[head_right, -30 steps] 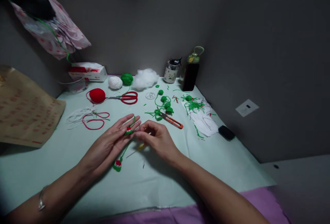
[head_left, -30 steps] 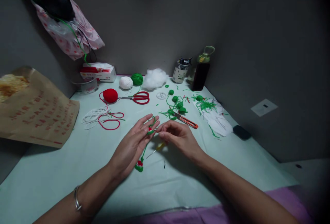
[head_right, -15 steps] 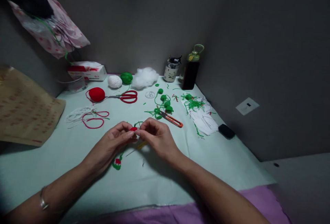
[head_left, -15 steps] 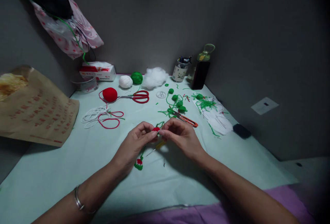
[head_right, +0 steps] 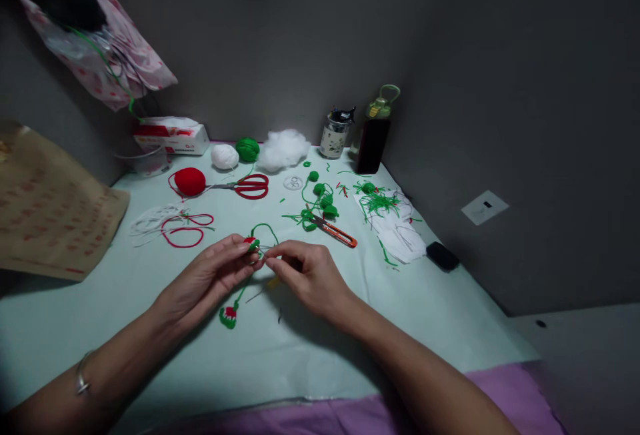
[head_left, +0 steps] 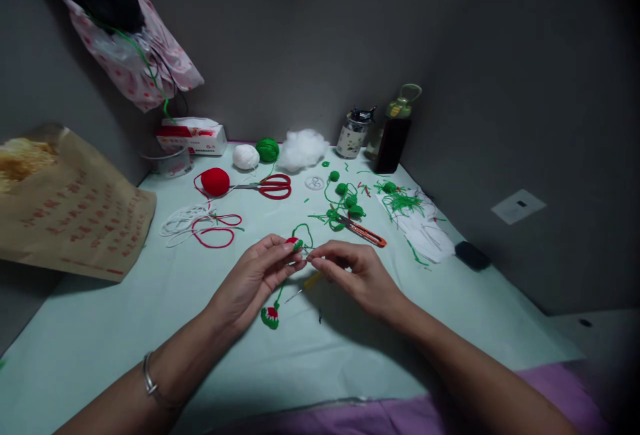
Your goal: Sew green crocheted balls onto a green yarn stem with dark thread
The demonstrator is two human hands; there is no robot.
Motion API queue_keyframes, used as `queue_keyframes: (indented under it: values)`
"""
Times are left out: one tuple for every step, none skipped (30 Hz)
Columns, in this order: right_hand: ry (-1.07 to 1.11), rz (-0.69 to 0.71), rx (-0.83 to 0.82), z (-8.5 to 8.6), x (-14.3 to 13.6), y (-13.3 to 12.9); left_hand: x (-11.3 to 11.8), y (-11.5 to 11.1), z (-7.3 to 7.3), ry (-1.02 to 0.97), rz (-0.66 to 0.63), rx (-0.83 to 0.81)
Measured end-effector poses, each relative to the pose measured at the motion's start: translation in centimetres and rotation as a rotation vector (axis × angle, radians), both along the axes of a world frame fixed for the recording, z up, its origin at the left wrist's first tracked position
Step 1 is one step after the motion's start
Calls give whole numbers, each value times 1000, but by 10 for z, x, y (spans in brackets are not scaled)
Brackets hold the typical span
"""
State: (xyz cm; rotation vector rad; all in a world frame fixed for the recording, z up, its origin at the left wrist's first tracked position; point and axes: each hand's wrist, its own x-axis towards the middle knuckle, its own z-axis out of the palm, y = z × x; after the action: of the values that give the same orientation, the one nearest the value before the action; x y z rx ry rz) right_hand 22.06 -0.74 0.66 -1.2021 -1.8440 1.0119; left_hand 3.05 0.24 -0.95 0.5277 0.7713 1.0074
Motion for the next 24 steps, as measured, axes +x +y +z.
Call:
queue_keyframes:
  values:
    - [-15,0,-1,0,0,0,0,0,0,8,0,2]
    - [-25,1,-2,-1,0,0,0,-1,1,16,1,5]
    - [-31,1,-5,-1,0,1,0,-1,1,24,0,10]
    - [-36,1,-9,-1,1,1,0,-1,1,37,-2,18]
    - [-44,0,-15,0,1,1,1,-1,0,57,-6,31]
    - [-55,-2,-22,0,1,1,1,0,0,83,-8,49]
    - [-68,-4,-30,0,2,1,1,0,-1,119,-8,77]
    - [-80,-5,-36,0,2,0,1,0,-2,165,-1,115]
    - [-90,-5,-41,1,2,0,1,0,-2,217,9,160]
    - [-96,-3,-45,1,2,0,1,0,-3,262,17,203]
    - [-96,1,-47,1,2,0,2,0,-3,292,17,236]
    - [-90,5,-46,1,1,0,2,0,-3,298,7,250]
    - [-80,9,-45,1,1,0,2,-1,-3,280,-13,243]
    - [-66,14,-44,1,1,0,3,-2,-2,241,-39,218]
    - [-51,19,-41,1,0,0,3,-3,-2,195,-65,189]
    - [-37,23,-38,1,0,0,3,-3,-1,158,-84,165]
    - [-27,24,-35,1,-1,1,3,-4,0,137,-93,153]
    - [-21,24,-34,1,-1,1,2,-4,1,132,-98,154]
    - [-18,23,-33,1,-1,1,2,-3,1,145,-101,167]
    - [-15,21,-29,1,-1,1,1,-3,2,167,-103,186]
    - [-9,20,-22,2,-1,1,1,-2,2,190,-105,205]
    - [-1,21,-12,2,-1,1,0,-2,2,207,-108,218]
    - [10,26,4,2,0,0,0,-1,2,213,-112,223]
    - [22,34,22,3,0,0,-1,-1,2,209,-114,216]
